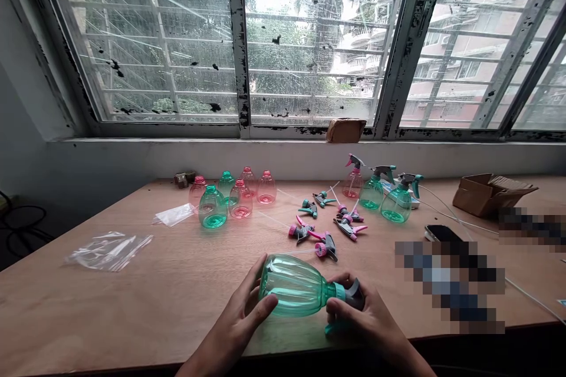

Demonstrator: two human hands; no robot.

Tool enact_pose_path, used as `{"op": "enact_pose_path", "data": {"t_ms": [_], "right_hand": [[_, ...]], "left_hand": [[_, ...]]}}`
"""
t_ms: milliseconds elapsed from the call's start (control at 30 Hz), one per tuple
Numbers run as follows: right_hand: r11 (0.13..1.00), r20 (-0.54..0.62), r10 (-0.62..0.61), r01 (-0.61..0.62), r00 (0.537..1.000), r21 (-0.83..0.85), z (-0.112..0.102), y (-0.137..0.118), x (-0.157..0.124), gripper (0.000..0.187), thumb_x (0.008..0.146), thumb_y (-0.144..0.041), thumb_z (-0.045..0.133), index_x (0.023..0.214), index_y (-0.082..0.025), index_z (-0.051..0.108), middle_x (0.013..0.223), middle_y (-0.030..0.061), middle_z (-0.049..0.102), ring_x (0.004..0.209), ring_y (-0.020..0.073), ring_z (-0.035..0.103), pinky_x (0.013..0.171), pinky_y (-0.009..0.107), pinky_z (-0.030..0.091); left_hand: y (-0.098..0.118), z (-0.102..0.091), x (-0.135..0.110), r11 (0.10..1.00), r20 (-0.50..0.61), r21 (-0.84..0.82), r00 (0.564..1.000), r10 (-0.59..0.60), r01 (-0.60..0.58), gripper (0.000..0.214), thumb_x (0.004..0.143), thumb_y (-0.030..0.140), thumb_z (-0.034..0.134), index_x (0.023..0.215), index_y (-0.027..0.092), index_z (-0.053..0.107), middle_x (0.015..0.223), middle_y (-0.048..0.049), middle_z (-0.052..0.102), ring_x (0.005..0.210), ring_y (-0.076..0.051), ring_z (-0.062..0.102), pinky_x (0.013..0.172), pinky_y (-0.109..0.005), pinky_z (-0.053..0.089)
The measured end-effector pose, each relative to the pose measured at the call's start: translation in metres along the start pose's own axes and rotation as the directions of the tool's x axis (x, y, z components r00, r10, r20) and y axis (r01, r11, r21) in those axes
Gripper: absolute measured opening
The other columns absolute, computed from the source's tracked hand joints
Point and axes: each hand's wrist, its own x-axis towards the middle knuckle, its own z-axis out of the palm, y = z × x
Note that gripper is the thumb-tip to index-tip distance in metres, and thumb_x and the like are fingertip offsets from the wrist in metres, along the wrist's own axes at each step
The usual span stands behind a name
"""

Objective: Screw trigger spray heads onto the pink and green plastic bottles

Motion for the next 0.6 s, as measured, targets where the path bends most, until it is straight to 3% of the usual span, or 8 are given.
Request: {"op": "enact_pose_path", "data": {"t_ms": [133, 267, 467, 600], "right_hand": [[1.0, -0.011, 0.001, -0.001, 1.0, -0.023, 0.0003, -0.0015, -0.0009, 0.038, 0.075, -0.043, 0.084, 0.094, -0.018, 0.061, 0.065, -0.0005, 0.074, 0.06, 0.0201, 0.07, 0.058, 0.031, 0.057], [1.0, -0.015, 0.002, -0.003, 1.0, -0.027, 0.0005, -0.0018, -0.0015, 0.039, 0.075, -0.044, 0.084, 0.094, -0.018, 0.061, 0.065, -0.0001, 0.073, 0.06, 0.0212, 0.071, 0.058, 0.033, 0.057], [0.999, 0.0, -0.003, 0.003, 1.0, -0.034, 0.0006, -0.0008, -0.002, 0.037, 0.077, -0.042, 0.083, 0.094, -0.018, 0.062, 0.066, -0.0003, 0.074, 0.062, 0.0203, 0.07, 0.059, 0.031, 0.056], [1.0, -0.001, -0.003, 0.003, 1.0, -0.021, -0.0003, 0.0, -0.0012, 0.038, 0.077, -0.042, 0.084, 0.096, -0.018, 0.061, 0.066, -0.0002, 0.074, 0.061, 0.0199, 0.07, 0.059, 0.031, 0.056]], "left_hand": [[0.0012, 0.0002, -0.0009, 0.998, 0.025, 0.026, 0.999, 0.048, -0.049, 0.077, 0.092, 0.048, 0.063, 0.157, 0.03, 0.025, 0.167, -0.0027, 0.027, 0.15, -0.031, 0.029, 0.124, -0.042, 0.026], [0.0001, 0.0005, -0.0022, 1.0, 0.037, -0.004, 0.999, 0.02, -0.02, 0.08, 0.092, 0.049, 0.064, 0.157, 0.032, 0.021, 0.163, -0.005, 0.036, 0.148, -0.032, 0.035, 0.121, -0.043, 0.029], [0.0011, 0.0013, 0.0021, 0.999, 0.011, -0.013, 0.999, 0.037, -0.037, 0.073, 0.09, 0.054, 0.063, 0.153, 0.028, 0.035, 0.158, -0.0081, 0.044, 0.143, -0.036, 0.042, 0.117, -0.047, 0.037], [0.0, 0.0002, 0.0018, 0.999, 0.023, 0.005, 0.999, 0.043, -0.043, 0.07, 0.093, 0.05, 0.062, 0.153, 0.03, 0.034, 0.163, -0.005, 0.036, 0.145, -0.034, 0.039, 0.12, -0.045, 0.033]]}}
